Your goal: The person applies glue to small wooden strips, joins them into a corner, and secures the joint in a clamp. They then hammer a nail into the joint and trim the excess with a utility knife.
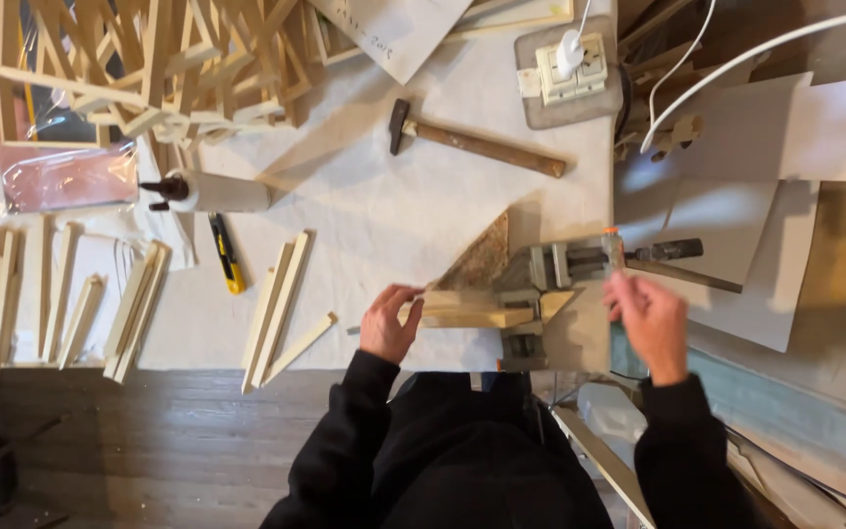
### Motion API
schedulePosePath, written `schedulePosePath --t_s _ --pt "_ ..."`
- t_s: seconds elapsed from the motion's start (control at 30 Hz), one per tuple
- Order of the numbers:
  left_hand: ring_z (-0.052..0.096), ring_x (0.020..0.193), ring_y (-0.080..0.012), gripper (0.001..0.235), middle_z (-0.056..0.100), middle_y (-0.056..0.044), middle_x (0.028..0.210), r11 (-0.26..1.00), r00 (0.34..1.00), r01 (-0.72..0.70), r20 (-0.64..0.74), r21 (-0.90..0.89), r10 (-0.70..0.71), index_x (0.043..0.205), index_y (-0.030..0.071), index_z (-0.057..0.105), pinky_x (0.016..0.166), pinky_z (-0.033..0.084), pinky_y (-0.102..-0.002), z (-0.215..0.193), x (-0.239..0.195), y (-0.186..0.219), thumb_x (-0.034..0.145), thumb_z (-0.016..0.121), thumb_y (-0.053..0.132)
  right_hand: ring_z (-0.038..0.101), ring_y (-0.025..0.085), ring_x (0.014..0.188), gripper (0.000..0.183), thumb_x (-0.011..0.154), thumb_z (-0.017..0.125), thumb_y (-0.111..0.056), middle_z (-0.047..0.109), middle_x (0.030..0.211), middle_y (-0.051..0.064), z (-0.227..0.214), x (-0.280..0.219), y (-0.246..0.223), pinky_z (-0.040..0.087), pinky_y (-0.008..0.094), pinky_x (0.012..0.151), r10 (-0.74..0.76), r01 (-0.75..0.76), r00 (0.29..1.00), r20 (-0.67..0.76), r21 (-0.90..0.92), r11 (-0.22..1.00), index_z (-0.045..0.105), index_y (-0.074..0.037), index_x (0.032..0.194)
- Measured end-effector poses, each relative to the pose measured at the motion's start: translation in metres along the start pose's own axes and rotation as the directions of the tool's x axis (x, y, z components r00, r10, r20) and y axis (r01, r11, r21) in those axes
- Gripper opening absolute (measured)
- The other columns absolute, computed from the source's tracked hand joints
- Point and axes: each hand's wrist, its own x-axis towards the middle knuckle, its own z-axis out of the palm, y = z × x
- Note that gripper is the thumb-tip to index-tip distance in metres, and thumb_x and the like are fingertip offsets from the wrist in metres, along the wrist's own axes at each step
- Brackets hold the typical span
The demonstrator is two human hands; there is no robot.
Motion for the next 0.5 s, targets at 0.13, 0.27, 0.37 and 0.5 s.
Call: schedulePosePath --t_s 0.13,0.27,0.37,0.5 --pt "0.074 0.088 -0.0234 0.008 0.073 -0.004 0.095 0.991 0.991 0.131 0.036 0.001 -0.131 0.099 0.013 0.075 0.076 0.059 -0.036 0.023 -0.049 -0.006 0.092 0.074 0.016 0.071 0.013 0.076 0.027 0.099 0.069 -0.024 0.076 0.092 0.007 0.011 -0.050 0.005 0.054 0.024 0.062 -0.077 0.082 0.995 0.069 -0.083 0.993 0.071 -0.001 0.114" --pt "0.069 0.089 -0.0272 0.015 0.069 -0.006 0.097 0.999 1.000 0.006 0.027 0.041 -0.007 0.103 0.012 0.072 0.078 0.055 -0.040 0.033 -0.073 0.014 0.089 0.074 0.015 0.073 0.019 0.088 0.056 0.084 0.080 -0.030 0.073 0.109 0.012 0.032 -0.076 0.021 0.060 0.032 0.072 -0.079 0.133 0.965 0.250 -0.208 0.969 0.062 -0.003 0.129" --pt "0.066 0.093 -0.0295 0.018 0.068 -0.007 0.100 0.996 0.997 -0.078 0.018 0.050 0.078 0.106 0.011 0.071 0.082 0.052 -0.041 0.041 -0.087 0.024 0.088 0.073 0.015 0.068 0.029 0.101 0.080 0.075 0.087 -0.035 0.066 0.120 0.018 0.055 -0.094 0.028 0.056 0.039 0.084 -0.130 0.231 0.938 0.320 -0.302 0.925 0.052 0.001 0.137" --pt "0.068 0.094 -0.0267 0.018 0.069 -0.005 0.098 0.998 0.996 -0.051 0.076 0.036 0.048 0.106 0.013 0.071 0.083 0.051 -0.041 0.055 -0.113 0.011 0.089 0.071 0.018 0.052 0.045 0.124 0.095 0.071 0.090 -0.032 0.052 0.134 0.028 0.087 -0.113 0.029 0.046 0.047 0.103 -0.249 0.321 0.941 0.227 -0.383 0.866 0.041 0.006 0.143"
